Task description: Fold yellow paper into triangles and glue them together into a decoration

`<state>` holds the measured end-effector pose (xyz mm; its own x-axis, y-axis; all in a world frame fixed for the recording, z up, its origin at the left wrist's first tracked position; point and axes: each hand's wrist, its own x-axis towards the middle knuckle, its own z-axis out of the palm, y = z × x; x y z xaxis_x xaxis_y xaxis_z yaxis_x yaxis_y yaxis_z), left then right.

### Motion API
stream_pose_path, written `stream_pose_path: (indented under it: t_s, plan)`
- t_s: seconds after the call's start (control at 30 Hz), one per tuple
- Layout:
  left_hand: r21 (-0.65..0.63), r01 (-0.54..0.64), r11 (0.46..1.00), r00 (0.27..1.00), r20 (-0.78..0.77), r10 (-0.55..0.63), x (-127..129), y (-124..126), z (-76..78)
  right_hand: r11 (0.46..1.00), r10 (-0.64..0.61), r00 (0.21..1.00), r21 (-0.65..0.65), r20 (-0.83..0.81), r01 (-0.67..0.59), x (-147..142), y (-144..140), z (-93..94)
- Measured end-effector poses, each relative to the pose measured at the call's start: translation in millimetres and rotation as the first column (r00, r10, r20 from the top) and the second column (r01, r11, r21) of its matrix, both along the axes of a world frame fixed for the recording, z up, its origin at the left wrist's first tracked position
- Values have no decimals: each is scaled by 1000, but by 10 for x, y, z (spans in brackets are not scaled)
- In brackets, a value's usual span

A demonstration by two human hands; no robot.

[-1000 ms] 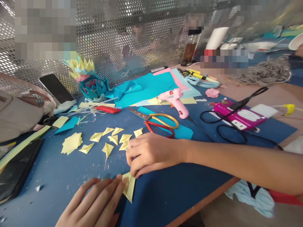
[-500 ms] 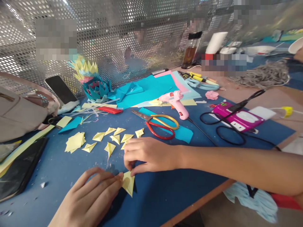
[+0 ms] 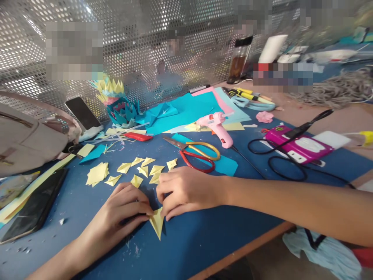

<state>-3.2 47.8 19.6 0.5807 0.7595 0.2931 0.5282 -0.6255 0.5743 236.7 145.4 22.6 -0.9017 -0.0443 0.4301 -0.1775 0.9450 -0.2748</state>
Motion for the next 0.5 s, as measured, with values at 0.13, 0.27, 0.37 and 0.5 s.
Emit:
stream_pose_path:
  t_s: [0.13,0.27,0.37,0.5]
  plan:
    - [-35,-23,999,999,41,24,33,22,-13,994,27,1000,105,-7,-26,7,-21,16]
    - [124,-87,989,996,-21,90,74,-34,-12,987,58,998,149,-25,-53,13,-43,17]
    - [405,-89,910,987,-86,135,116,-125,-23,982,66,998,177,-23,-61,19,-53,22]
    - [623,-57,780,975,-133,178,157,-288,-110,981,17,1000,191,-9,-15,42,-60,56]
